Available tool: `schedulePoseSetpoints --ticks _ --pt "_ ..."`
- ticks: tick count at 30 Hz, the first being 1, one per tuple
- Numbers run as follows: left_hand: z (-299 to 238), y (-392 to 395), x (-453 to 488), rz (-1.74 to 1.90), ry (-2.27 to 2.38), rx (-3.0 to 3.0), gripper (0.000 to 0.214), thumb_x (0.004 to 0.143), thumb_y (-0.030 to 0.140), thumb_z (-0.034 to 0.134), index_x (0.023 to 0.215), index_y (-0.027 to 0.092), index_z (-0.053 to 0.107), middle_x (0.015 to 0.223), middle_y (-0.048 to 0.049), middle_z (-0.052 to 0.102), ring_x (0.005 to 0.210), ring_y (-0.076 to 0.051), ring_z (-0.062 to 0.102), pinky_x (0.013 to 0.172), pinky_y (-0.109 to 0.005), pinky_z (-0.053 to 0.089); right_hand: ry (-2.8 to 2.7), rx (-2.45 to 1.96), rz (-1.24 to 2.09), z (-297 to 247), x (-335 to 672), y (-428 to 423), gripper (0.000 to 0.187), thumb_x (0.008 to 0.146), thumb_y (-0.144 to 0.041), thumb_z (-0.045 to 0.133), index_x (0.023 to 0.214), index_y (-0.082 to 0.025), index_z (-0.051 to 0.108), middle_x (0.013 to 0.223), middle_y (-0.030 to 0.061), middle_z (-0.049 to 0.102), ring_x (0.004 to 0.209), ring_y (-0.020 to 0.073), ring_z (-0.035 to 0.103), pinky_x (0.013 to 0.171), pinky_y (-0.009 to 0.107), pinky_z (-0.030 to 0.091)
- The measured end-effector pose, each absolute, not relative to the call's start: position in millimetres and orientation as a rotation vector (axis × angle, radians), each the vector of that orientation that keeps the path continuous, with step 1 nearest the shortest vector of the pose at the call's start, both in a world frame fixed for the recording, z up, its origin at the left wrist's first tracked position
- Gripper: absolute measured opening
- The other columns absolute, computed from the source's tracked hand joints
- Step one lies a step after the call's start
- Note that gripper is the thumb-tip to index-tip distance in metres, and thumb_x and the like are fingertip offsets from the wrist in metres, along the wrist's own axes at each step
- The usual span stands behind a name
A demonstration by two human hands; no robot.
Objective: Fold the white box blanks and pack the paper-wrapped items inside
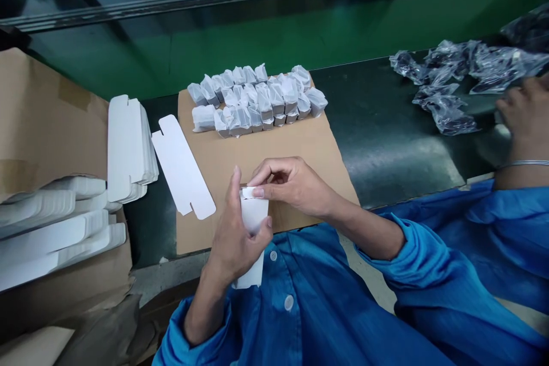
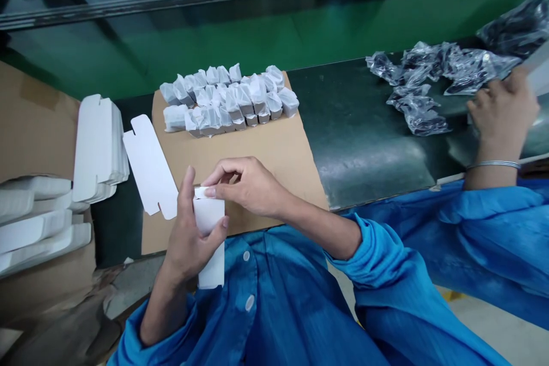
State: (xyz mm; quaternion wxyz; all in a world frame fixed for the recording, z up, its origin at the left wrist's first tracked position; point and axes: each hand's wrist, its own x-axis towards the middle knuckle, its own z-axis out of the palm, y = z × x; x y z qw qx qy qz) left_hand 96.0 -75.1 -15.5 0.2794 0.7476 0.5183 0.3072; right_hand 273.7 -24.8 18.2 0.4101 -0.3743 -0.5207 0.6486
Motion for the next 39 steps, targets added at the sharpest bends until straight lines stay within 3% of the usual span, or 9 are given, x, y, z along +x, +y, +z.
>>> schedulePoseSetpoints --ticks 4,8,18,22,26,31,33,35,39 --pt "-16.3 -75.6 91.4 0.796 1.339 2.008 0.095 0.087 0.032 0.064 0.159 0.028 0.002 0.163 -0.0170 0.028 0.146 -0.035 0.038 0.112 -0.052 0.043 -1.446 -0.921 1.458 16.5 273.0 -34.9 0.015 0.084 -0.032 0.075 0.087 -0.017 0.075 0.096 0.0051 0.072 0.092 0.0166 0.067 0.083 0.033 0.053" --pt "-15.4 -76.1 93.7 0.854 1.316 1.926 0.087 0.090 0.036 0.062 0.159 0.029 0.009 0.163 -0.0148 0.029 0.146 -0.032 0.038 0.112 -0.049 0.043 -1.628 -0.876 1.104 11.6 268.4 -48.5 0.014 0.089 -0.025 0.070 0.101 -0.019 0.073 0.110 0.0075 0.073 0.108 0.0183 0.066 0.096 0.038 0.052" --pt "-25.3 -70.9 97.9 1.163 1.359 1.603 0.063 0.087 0.035 0.065 0.143 0.022 0.040 0.144 -0.0144 0.052 0.134 -0.028 0.052 0.109 -0.042 0.046 -1.939 -0.925 0.751 9.1 240.5 -45.0 0.015 0.098 -0.020 0.051 0.099 -0.019 0.066 0.105 0.0077 0.073 0.105 0.0197 0.062 0.093 0.039 0.053" --pt "-29.0 -54.8 88.6 1.252 1.437 1.286 0.060 0.088 0.042 0.065 0.139 0.022 0.040 0.132 -0.0126 0.059 0.114 -0.025 0.065 0.096 -0.038 0.054 -2.311 -1.033 0.749 42.7 229.4 9.0 0.018 0.098 -0.024 0.051 0.112 -0.019 0.063 0.108 0.0058 0.071 0.102 0.0196 0.063 0.088 0.034 0.052" --pt "-31.2 -35.7 85.1 1.217 1.575 1.325 0.052 0.093 0.047 0.054 0.135 0.020 0.040 0.112 -0.0100 0.066 0.093 -0.022 0.068 0.083 -0.039 0.056 -2.621 -1.300 0.012 64.5 190.5 91.7 0.036 0.095 -0.011 0.049 0.130 -0.015 0.054 0.114 0.0120 0.068 0.107 0.0289 0.062 0.088 0.041 0.046" --pt "-31.2 -26.9 84.9 1.199 1.721 1.525 0.055 0.089 0.043 0.060 0.135 0.015 0.047 0.138 -0.0208 0.055 0.128 -0.036 0.054 0.106 -0.056 0.042 -2.913 -1.291 -0.043 35.8 141.3 145.7 0.015 0.082 0.001 0.058 0.087 -0.009 0.068 0.094 0.0152 0.071 0.094 0.0278 0.064 0.079 0.035 0.044" --pt "-30.7 -32.1 77.9 1.202 1.770 1.745 0.057 0.091 0.037 0.058 0.142 0.016 0.044 0.152 -0.0210 0.044 0.142 -0.037 0.040 0.113 -0.057 0.034 -2.904 -1.277 -0.064 27.5 135.8 149.1 0.015 0.083 0.000 0.057 0.089 -0.008 0.067 0.103 0.0174 0.069 0.100 0.0280 0.061 0.083 0.035 0.044" --pt "-30.0 -42.2 67.1 1.086 1.634 2.160 0.052 0.094 0.023 0.049 0.146 0.021 0.044 0.153 -0.0155 0.046 0.145 -0.031 0.039 0.116 -0.052 0.033 -2.877 -1.269 -0.084 33.1 141.7 146.0 0.017 0.083 -0.004 0.058 0.097 -0.008 0.066 0.113 0.0183 0.066 0.106 0.0287 0.058 0.086 0.037 0.043" --pt "-28.5 -63.0 49.7 0.480 0.968 2.751 0.068 0.087 0.002 0.044 0.148 0.030 0.042 0.157 -0.0045 0.044 0.151 -0.025 0.030 0.122 -0.049 0.024 -2.438 -1.183 0.272 73.4 195.6 120.5 0.023 0.083 -0.018 0.065 0.105 -0.012 0.063 0.108 0.0106 0.063 0.093 0.0202 0.057 0.077 0.031 0.043"
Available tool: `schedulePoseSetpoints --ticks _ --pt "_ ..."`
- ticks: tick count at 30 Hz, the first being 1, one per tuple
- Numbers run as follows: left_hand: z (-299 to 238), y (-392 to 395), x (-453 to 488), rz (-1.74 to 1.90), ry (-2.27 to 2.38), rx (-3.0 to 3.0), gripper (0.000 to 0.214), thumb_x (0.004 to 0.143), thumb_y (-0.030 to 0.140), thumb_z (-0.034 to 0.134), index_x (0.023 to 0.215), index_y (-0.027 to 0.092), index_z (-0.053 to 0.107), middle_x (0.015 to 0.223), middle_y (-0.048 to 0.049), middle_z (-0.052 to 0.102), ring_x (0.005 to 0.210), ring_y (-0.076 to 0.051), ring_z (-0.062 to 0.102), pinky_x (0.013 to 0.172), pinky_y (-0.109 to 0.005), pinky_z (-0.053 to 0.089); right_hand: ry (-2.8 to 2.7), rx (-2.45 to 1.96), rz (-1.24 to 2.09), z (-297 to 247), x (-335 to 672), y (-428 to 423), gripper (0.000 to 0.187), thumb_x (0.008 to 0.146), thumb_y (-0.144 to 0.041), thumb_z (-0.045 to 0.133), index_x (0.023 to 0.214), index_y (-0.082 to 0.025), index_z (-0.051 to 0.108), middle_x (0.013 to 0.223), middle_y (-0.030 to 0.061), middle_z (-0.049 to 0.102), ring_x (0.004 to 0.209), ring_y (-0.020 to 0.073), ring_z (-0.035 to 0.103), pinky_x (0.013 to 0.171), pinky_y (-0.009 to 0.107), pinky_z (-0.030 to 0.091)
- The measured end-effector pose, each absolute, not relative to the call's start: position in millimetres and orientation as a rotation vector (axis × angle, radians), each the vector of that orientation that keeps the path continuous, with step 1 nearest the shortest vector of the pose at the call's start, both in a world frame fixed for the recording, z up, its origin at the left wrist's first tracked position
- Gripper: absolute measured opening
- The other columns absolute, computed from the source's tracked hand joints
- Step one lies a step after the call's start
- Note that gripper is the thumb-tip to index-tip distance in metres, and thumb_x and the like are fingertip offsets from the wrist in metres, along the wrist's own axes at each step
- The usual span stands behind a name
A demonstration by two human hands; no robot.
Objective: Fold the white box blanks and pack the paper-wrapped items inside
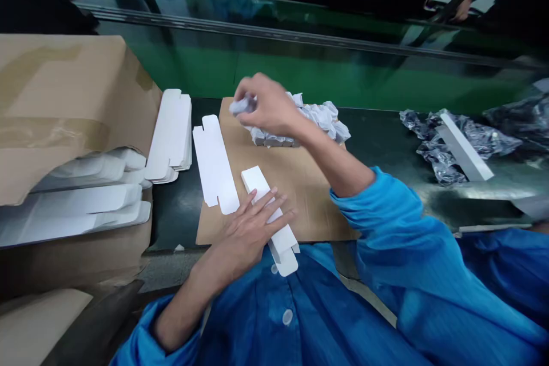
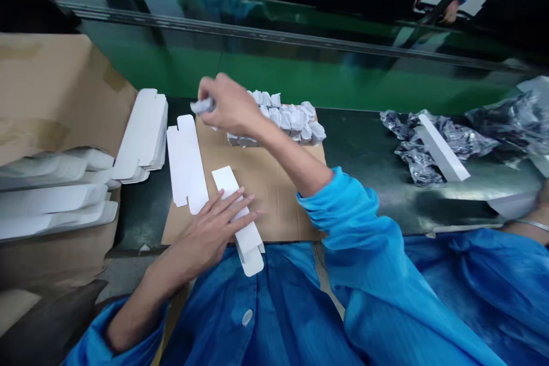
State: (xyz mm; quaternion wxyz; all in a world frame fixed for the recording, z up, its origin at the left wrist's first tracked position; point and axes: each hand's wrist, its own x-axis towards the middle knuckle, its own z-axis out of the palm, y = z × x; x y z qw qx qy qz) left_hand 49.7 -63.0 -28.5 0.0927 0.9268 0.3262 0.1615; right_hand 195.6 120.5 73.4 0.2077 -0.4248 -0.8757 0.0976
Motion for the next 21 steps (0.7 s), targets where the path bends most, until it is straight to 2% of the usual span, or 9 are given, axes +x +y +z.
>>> schedulePoseSetpoints --ticks 3,5,7,10,12,15,17,19,21 --pt "-26.0 -64.6 51.9 0.289 0.872 2.838 0.065 0.087 0.008 0.050 0.148 0.029 0.042 0.158 -0.0056 0.042 0.151 -0.029 0.028 0.123 -0.054 0.019 -2.153 -1.144 0.887 84.9 262.3 86.3 0.022 0.085 -0.033 0.066 0.094 -0.013 0.062 0.082 0.0027 0.061 0.072 0.0125 0.053 0.064 0.025 0.040" --pt "-22.7 -58.8 60.6 0.287 0.898 2.870 0.057 0.090 0.011 0.051 0.144 0.028 0.047 0.148 -0.0060 0.052 0.143 -0.030 0.039 0.121 -0.055 0.022 -2.118 -1.284 1.260 72.5 301.0 63.5 0.027 0.087 -0.041 0.063 0.083 -0.014 0.062 0.067 -0.0005 0.056 0.060 0.0107 0.049 0.055 0.024 0.036" --pt "-19.4 -51.2 72.2 0.303 0.976 2.896 0.047 0.093 0.015 0.050 0.139 0.026 0.053 0.130 -0.0075 0.063 0.126 -0.030 0.053 0.116 -0.054 0.031 -2.212 -1.471 1.360 51.6 325.6 46.3 0.035 0.089 -0.045 0.059 0.071 -0.015 0.060 0.060 -0.0018 0.051 0.054 0.0100 0.045 0.052 0.025 0.033" --pt "-17.8 -43.1 87.8 0.320 1.117 2.924 0.044 0.092 0.021 0.054 0.136 0.020 0.056 0.113 -0.0113 0.066 0.105 -0.031 0.057 0.097 -0.050 0.047 -2.373 -1.729 0.901 26.7 338.3 33.5 0.034 0.095 -0.039 0.051 0.073 -0.016 0.063 0.068 0.0023 0.061 0.063 0.0136 0.052 0.059 0.027 0.034" --pt "-19.8 -41.4 93.4 0.336 1.150 2.934 0.047 0.091 0.022 0.057 0.138 0.018 0.054 0.112 -0.0129 0.065 0.101 -0.032 0.056 0.086 -0.046 0.050 -2.286 -1.882 0.438 20.4 339.4 27.1 0.027 0.097 -0.027 0.043 0.093 -0.015 0.067 0.088 0.0077 0.069 0.078 0.0192 0.059 0.067 0.030 0.037" --pt "-24.8 -42.5 94.5 0.378 1.158 2.940 0.050 0.091 0.025 0.059 0.140 0.016 0.051 0.113 -0.0137 0.064 0.100 -0.032 0.055 0.081 -0.043 0.049 -2.080 -1.959 -0.049 15.5 340.3 8.8 0.034 0.100 -0.021 0.035 0.114 -0.015 0.065 0.105 0.0121 0.070 0.093 0.0237 0.063 0.075 0.034 0.042" --pt "-27.6 -43.7 93.2 0.403 1.167 2.946 0.050 0.091 0.026 0.058 0.140 0.016 0.050 0.114 -0.0144 0.064 0.100 -0.032 0.055 0.081 -0.043 0.048 -2.029 -1.903 -0.108 7.2 340.7 -6.6 0.034 0.102 -0.032 0.040 0.118 -0.016 0.064 0.108 0.0116 0.070 0.097 0.0244 0.064 0.078 0.034 0.045" --pt "-29.0 -44.2 92.0 0.420 1.179 2.945 0.049 0.092 0.026 0.057 0.139 0.016 0.051 0.114 -0.0147 0.063 0.101 -0.032 0.055 0.082 -0.043 0.048 -2.030 -1.844 -0.016 -4.9 340.7 -17.0 0.039 0.098 -0.043 0.051 0.125 -0.017 0.061 0.114 0.0116 0.069 0.103 0.0259 0.063 0.080 0.034 0.047" --pt "-28.3 -43.8 91.9 0.406 1.204 2.935 0.047 0.093 0.027 0.057 0.138 0.016 0.053 0.113 -0.0150 0.063 0.100 -0.031 0.055 0.082 -0.042 0.047 -2.005 -1.825 0.139 -15.1 342.9 -17.9 0.042 0.095 -0.040 0.059 0.129 -0.017 0.059 0.120 0.0115 0.068 0.108 0.0267 0.061 0.084 0.035 0.048"
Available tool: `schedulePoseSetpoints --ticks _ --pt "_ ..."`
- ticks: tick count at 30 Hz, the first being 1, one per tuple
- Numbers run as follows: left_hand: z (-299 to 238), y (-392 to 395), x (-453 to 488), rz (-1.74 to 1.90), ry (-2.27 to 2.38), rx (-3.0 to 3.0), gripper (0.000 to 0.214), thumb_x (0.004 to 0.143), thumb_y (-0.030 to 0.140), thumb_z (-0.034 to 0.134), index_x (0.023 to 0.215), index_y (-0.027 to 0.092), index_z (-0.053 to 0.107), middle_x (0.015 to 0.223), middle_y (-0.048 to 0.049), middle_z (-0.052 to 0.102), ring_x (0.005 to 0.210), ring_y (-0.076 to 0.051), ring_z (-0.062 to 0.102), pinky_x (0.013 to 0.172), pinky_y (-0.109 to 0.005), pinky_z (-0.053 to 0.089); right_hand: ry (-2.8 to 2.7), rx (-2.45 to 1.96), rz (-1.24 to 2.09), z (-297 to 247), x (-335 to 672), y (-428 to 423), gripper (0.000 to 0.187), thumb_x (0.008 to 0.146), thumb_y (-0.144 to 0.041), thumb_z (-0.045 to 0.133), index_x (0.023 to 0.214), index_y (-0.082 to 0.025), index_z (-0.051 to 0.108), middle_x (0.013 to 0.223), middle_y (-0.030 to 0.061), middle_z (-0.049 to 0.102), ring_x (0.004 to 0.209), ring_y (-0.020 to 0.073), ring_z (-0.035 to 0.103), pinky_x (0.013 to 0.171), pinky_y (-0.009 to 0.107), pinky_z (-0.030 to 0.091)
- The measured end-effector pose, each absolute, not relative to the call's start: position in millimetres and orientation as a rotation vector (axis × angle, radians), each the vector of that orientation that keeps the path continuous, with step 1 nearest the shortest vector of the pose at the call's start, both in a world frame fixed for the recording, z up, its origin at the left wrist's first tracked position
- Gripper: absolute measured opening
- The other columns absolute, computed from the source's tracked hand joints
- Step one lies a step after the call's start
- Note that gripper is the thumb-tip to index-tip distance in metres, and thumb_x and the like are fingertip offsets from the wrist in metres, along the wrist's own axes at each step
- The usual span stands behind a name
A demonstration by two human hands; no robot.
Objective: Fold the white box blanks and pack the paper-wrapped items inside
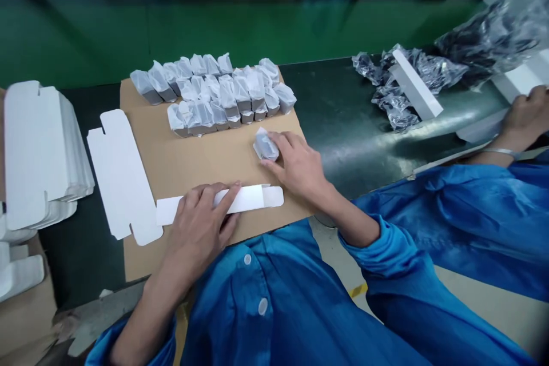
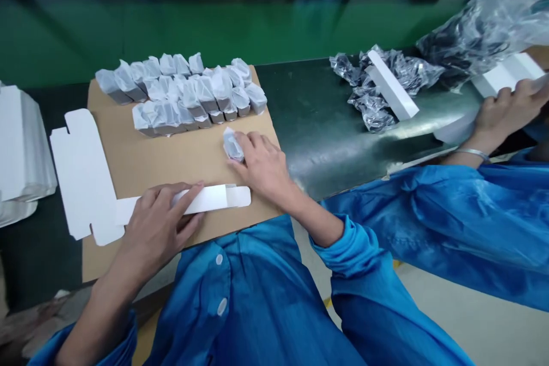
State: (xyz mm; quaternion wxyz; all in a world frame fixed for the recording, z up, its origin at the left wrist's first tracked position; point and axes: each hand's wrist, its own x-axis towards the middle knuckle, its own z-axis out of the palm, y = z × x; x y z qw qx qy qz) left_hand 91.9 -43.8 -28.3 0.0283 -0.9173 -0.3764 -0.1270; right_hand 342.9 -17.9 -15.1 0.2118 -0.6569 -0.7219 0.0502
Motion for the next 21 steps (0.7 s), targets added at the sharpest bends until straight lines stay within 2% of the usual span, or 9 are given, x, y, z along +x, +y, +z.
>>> schedulePoseSetpoints --ticks 2,4,5,7,9,12,15,18,21 --pt "-25.3 -42.6 93.4 -0.323 -1.196 -2.838 0.047 0.094 0.030 0.056 0.138 0.015 0.053 0.113 -0.0159 0.063 0.099 -0.032 0.056 0.081 -0.043 0.047 -1.959 -1.800 0.421 -18.6 351.5 -11.3 0.036 0.093 -0.032 0.059 0.126 -0.017 0.061 0.117 0.0094 0.069 0.102 0.0240 0.063 0.084 0.034 0.048" --pt "-20.5 -40.8 97.3 -0.254 -1.203 -2.872 0.051 0.094 0.035 0.056 0.140 0.014 0.051 0.120 -0.0175 0.062 0.104 -0.034 0.056 0.084 -0.045 0.047 -1.950 -1.771 0.713 -15.5 366.9 -4.3 0.028 0.093 -0.029 0.059 0.117 -0.016 0.067 0.106 0.0066 0.073 0.089 0.0206 0.065 0.079 0.031 0.049" --pt "-17.9 -39.7 100.2 -0.236 -1.180 -2.902 0.053 0.094 0.036 0.056 0.142 0.014 0.049 0.126 -0.0184 0.060 0.109 -0.035 0.055 0.088 -0.047 0.047 -1.953 -1.802 0.747 -12.8 375.5 -2.8 0.027 0.093 -0.030 0.060 0.113 -0.016 0.069 0.102 0.0065 0.073 0.085 0.0204 0.065 0.077 0.031 0.049" --pt "-13.6 -37.0 107.5 -0.230 -1.078 -2.993 0.054 0.095 0.033 0.055 0.145 0.016 0.045 0.139 -0.0187 0.053 0.124 -0.036 0.049 0.098 -0.050 0.043 -1.996 -1.902 0.575 -8.0 390.0 -5.8 0.030 0.093 -0.032 0.060 0.116 -0.015 0.069 0.105 0.0097 0.071 0.092 0.0241 0.064 0.079 0.035 0.049" --pt "-11.8 -33.9 114.4 -0.207 -0.932 -3.116 0.051 0.095 0.023 0.052 0.145 0.023 0.045 0.149 -0.0154 0.046 0.134 -0.033 0.043 0.104 -0.049 0.040 -2.124 -1.861 0.367 -7.0 396.4 -14.6 0.035 0.095 -0.034 0.059 0.124 -0.016 0.065 0.116 0.0125 0.068 0.107 0.0280 0.061 0.088 0.039 0.048" --pt "-13.8 -30.4 118.9 -0.111 -0.818 -3.265 0.055 0.093 0.009 0.048 0.141 0.035 0.050 0.154 -0.0090 0.041 0.134 -0.028 0.043 0.100 -0.046 0.042 -2.379 -1.564 0.386 -13.3 389.8 -27.7 0.045 0.094 -0.035 0.061 0.136 -0.017 0.057 0.127 0.0126 0.063 0.116 0.0284 0.055 0.097 0.042 0.046" --pt "-16.5 -30.2 116.2 -0.076 -0.816 -3.323 0.062 0.090 0.004 0.048 0.138 0.043 0.052 0.155 -0.0064 0.039 0.133 -0.029 0.043 0.095 -0.046 0.042 -2.377 -1.498 0.378 -22.1 373.6 -29.3 0.057 0.092 -0.031 0.065 0.144 -0.015 0.048 0.131 0.0152 0.060 0.118 0.0290 0.054 0.097 0.043 0.047" --pt "-17.3 -32.8 112.5 -0.142 -0.821 -3.327 0.061 0.089 0.003 0.049 0.135 0.043 0.056 0.153 -0.0069 0.039 0.133 -0.030 0.042 0.094 -0.046 0.041 -2.305 -1.573 0.342 -23.2 364.9 -25.7 0.044 0.090 -0.026 0.064 0.131 -0.012 0.058 0.117 0.0160 0.065 0.111 0.0300 0.056 0.093 0.044 0.048" --pt "-17.8 -35.5 111.1 -0.263 -0.842 -3.310 0.054 0.090 0.002 0.050 0.129 0.037 0.062 0.149 -0.0091 0.042 0.133 -0.030 0.043 0.095 -0.046 0.041 -2.098 -1.553 0.426 -13.4 371.4 -36.5 0.036 0.086 -0.019 0.065 0.122 -0.014 0.062 0.113 0.0125 0.067 0.105 0.0254 0.060 0.090 0.039 0.050"
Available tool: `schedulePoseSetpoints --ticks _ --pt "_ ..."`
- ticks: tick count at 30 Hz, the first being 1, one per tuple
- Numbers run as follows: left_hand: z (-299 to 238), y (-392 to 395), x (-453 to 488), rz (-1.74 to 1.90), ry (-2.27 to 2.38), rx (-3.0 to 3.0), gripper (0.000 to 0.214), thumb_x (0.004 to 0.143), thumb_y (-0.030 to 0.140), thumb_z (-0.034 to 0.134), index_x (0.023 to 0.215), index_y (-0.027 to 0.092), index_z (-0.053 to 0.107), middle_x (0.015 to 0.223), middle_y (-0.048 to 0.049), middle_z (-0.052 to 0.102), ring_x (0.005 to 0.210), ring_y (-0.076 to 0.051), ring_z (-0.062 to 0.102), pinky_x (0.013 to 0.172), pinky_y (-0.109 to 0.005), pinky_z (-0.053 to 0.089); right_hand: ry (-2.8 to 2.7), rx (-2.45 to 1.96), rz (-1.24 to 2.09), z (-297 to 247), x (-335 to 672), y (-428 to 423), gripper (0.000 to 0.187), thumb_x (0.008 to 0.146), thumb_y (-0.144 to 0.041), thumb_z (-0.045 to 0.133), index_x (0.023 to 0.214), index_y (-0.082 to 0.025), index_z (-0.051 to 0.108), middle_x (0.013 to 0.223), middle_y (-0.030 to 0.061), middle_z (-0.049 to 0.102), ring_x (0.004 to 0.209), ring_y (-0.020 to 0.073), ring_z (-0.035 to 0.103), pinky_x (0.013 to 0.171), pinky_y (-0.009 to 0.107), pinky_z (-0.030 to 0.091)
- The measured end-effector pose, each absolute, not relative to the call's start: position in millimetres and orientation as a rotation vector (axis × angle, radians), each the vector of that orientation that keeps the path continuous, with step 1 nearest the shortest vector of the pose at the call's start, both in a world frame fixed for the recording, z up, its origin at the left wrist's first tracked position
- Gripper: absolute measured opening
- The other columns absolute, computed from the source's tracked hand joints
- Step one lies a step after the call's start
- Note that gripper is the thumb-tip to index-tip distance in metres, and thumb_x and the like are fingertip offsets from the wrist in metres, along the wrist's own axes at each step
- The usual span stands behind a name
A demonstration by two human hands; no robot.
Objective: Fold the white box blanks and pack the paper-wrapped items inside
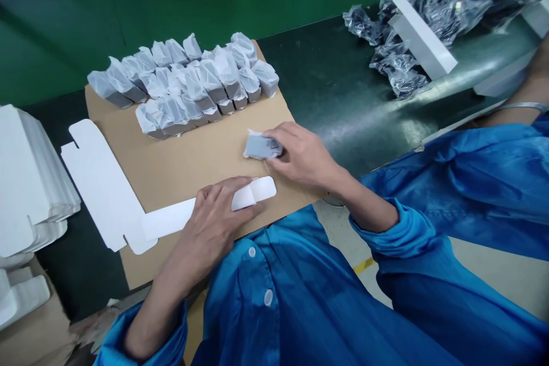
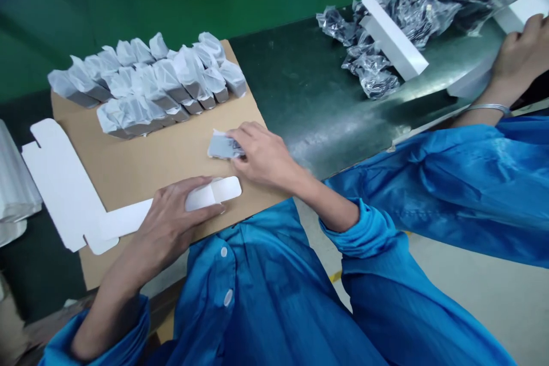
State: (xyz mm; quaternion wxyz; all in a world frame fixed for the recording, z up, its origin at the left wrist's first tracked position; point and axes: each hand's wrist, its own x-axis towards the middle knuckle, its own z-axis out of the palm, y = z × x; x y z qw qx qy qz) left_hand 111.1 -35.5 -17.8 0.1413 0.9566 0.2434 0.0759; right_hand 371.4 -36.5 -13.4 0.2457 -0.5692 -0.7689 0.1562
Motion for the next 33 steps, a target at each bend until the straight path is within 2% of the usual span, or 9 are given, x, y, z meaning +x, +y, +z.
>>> schedulePoseSetpoints --ticks 3,5,10,14,17,20,22,27,33 --pt "-18.1 -35.6 111.1 0.279 0.716 2.751 0.042 0.092 0.008 0.052 0.122 0.033 0.067 0.148 -0.0094 0.044 0.132 -0.030 0.044 0.096 -0.045 0.042 -2.086 -1.357 0.737 -4.5 380.7 -61.7 0.037 0.089 -0.019 0.065 0.126 -0.018 0.060 0.112 0.0083 0.068 0.100 0.0194 0.064 0.086 0.033 0.054" --pt "-17.8 -34.6 111.0 0.284 0.701 2.745 0.035 0.093 0.011 0.053 0.117 0.031 0.069 0.147 -0.0090 0.046 0.132 -0.030 0.046 0.097 -0.045 0.043 -2.173 -1.308 0.792 -6.3 380.3 -76.1 0.036 0.093 -0.016 0.060 0.129 -0.018 0.059 0.116 0.0096 0.068 0.105 0.0201 0.064 0.090 0.036 0.056" --pt "-18.7 -33.5 108.8 0.286 0.661 2.754 0.037 0.091 0.008 0.053 0.116 0.030 0.070 0.146 -0.0092 0.049 0.133 -0.031 0.046 0.099 -0.047 0.044 -2.362 -1.374 0.463 -22.9 355.4 -82.2 0.041 0.096 -0.010 0.046 0.136 -0.011 0.052 0.128 0.0173 0.063 0.118 0.0278 0.060 0.102 0.050 0.053" --pt "-20.9 -34.4 106.3 0.347 0.712 2.753 0.041 0.092 0.008 0.052 0.119 0.033 0.068 0.145 -0.0079 0.050 0.134 -0.029 0.046 0.103 -0.047 0.045 -2.290 -1.400 0.402 -27.1 329.6 -83.7 0.044 0.096 -0.006 0.040 0.139 -0.004 0.048 0.129 0.0224 0.062 0.120 0.0299 0.061 0.103 0.051 0.053" --pt "-22.2 -34.8 104.9 0.427 0.746 2.765 0.039 0.093 0.009 0.052 0.122 0.031 0.065 0.143 -0.0103 0.048 0.132 -0.027 0.048 0.101 -0.045 0.048 -1.996 -1.436 0.498 -31.8 315.7 -90.8 0.049 0.096 -0.010 0.046 0.145 -0.011 0.041 0.132 0.0171 0.063 0.123 0.0236 0.062 0.104 0.041 0.054" --pt "-24.0 -34.7 103.0 0.497 0.795 2.730 0.036 0.092 0.008 0.052 0.120 0.027 0.063 0.141 -0.0124 0.049 0.130 -0.027 0.050 0.101 -0.045 0.050 -1.792 -1.442 0.581 -37.9 311.2 -93.1 0.050 0.096 -0.013 0.051 0.145 -0.021 0.043 0.135 0.0107 0.063 0.125 0.0202 0.061 0.105 0.040 0.053" --pt "-25.8 -34.9 101.2 0.540 0.831 2.678 0.033 0.092 0.008 0.052 0.119 0.026 0.060 0.140 -0.0118 0.049 0.130 -0.026 0.050 0.101 -0.044 0.051 -1.758 -1.433 0.665 -40.1 314.9 -90.0 0.052 0.095 -0.014 0.055 0.145 -0.024 0.044 0.133 0.0092 0.065 0.122 0.0200 0.064 0.103 0.039 0.055" --pt "-30.5 -36.5 97.6 0.625 0.852 2.642 0.030 0.092 0.010 0.056 0.118 0.025 0.054 0.138 -0.0107 0.049 0.130 -0.025 0.051 0.100 -0.042 0.054 -1.890 -1.412 0.645 -36.9 334.7 -80.2 0.049 0.091 -0.017 0.064 0.138 -0.021 0.049 0.120 0.0096 0.070 0.107 0.0206 0.068 0.093 0.040 0.058" --pt "-36.3 -43.7 97.8 0.710 0.872 2.695 0.038 0.089 0.005 0.058 0.122 0.023 0.053 0.138 -0.0142 0.048 0.130 -0.026 0.051 0.101 -0.043 0.053 -2.099 -1.248 0.376 -38.4 333.2 -84.4 0.039 0.092 -0.017 0.059 0.130 -0.015 0.053 0.118 0.0146 0.068 0.108 0.0232 0.063 0.093 0.042 0.057"
